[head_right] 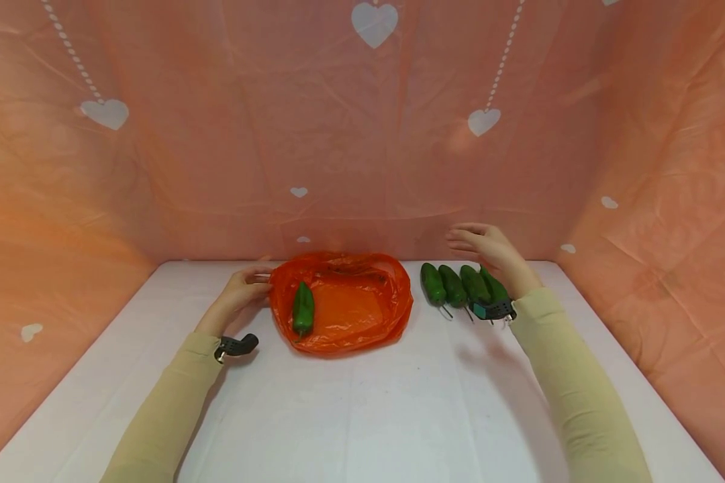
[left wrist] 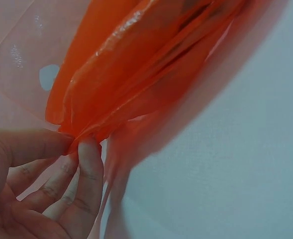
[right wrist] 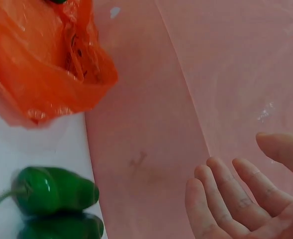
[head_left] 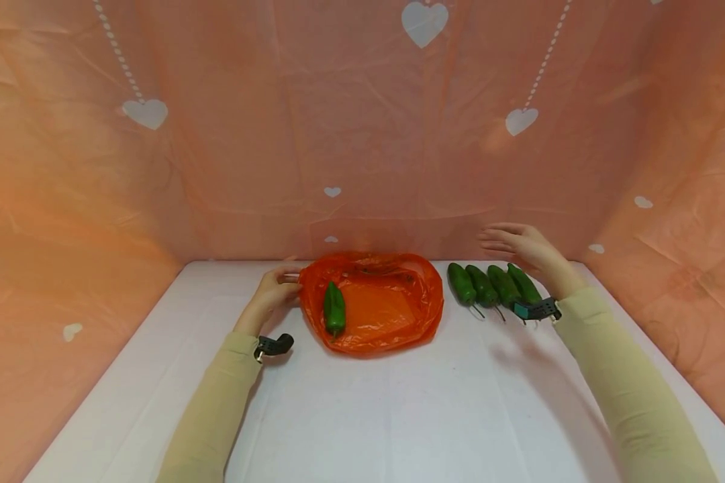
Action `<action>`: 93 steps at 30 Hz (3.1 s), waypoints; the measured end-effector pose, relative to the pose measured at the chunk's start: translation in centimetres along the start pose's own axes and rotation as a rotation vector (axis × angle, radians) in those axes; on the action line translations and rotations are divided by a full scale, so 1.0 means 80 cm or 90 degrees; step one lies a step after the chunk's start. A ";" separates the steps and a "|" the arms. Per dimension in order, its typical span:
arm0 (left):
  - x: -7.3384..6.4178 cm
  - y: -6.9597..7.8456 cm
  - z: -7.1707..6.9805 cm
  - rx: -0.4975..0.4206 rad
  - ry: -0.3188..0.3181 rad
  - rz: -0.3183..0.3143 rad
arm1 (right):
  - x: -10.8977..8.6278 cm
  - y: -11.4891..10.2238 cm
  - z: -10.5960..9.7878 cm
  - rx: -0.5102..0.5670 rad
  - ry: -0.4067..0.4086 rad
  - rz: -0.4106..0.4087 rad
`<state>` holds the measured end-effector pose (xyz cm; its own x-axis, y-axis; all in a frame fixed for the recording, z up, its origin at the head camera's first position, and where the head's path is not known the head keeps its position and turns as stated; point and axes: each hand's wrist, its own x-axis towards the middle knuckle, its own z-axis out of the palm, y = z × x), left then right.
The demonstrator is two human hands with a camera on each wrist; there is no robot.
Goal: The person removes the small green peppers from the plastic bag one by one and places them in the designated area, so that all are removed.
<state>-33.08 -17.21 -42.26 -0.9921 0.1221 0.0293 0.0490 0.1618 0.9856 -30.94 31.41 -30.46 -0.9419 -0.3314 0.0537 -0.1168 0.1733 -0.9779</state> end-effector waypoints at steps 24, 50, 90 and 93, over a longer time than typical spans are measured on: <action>-0.004 -0.005 0.001 -0.009 0.008 0.015 | 0.046 0.002 0.077 0.043 -0.064 0.029; -0.001 -0.004 0.002 -0.003 0.001 0.010 | 0.077 0.031 0.184 0.105 -0.116 0.091; -0.001 0.006 0.010 -0.011 -0.002 0.004 | 0.086 0.067 0.279 0.073 -0.126 0.156; -0.001 0.006 0.010 -0.004 0.000 0.004 | 0.088 0.067 0.283 0.063 -0.116 0.168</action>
<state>-32.87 -16.39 -41.90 -0.9918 0.1227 0.0354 0.0543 0.1544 0.9865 -31.07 8.98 -39.86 -0.8625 -0.4495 -0.2324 0.1635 0.1871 -0.9686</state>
